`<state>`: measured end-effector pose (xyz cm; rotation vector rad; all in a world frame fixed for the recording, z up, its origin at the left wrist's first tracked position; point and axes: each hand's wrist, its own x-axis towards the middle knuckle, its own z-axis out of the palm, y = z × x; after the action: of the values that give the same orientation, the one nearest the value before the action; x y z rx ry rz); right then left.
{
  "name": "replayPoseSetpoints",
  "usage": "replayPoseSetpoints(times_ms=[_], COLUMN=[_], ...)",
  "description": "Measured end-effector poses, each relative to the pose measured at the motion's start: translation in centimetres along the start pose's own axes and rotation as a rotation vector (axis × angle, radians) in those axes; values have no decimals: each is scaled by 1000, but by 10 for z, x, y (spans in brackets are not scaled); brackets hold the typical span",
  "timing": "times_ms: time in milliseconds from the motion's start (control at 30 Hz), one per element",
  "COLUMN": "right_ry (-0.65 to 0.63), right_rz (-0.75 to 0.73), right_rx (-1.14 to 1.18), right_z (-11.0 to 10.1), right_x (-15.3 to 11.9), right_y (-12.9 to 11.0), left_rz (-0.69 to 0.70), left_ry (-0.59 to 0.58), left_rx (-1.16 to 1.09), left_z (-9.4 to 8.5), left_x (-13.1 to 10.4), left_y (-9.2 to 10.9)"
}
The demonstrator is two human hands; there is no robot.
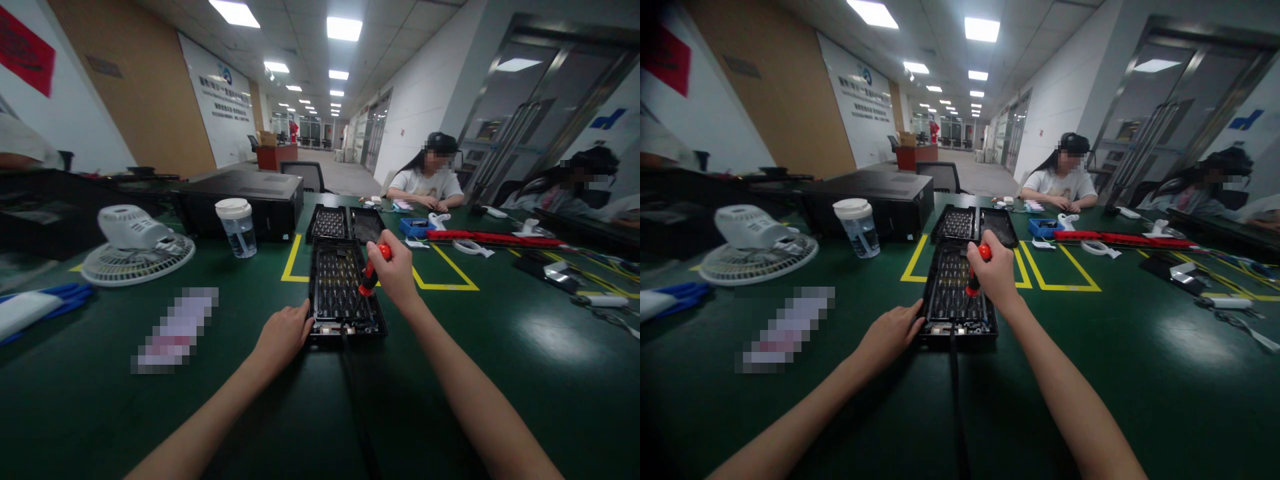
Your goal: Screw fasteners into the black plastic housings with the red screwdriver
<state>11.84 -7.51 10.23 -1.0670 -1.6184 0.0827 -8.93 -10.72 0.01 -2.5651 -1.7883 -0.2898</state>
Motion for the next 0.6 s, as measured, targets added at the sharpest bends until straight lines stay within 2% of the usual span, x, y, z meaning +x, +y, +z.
replayPoseSetpoints(times_ms=[600], right_ry=[129], right_rz=[20], right_rx=[-99], right_z=[8], right_x=[-6], right_y=[-3], left_rz=[6], left_ry=[3], left_rx=[-12], left_z=[-2], left_x=[-1], left_y=[0])
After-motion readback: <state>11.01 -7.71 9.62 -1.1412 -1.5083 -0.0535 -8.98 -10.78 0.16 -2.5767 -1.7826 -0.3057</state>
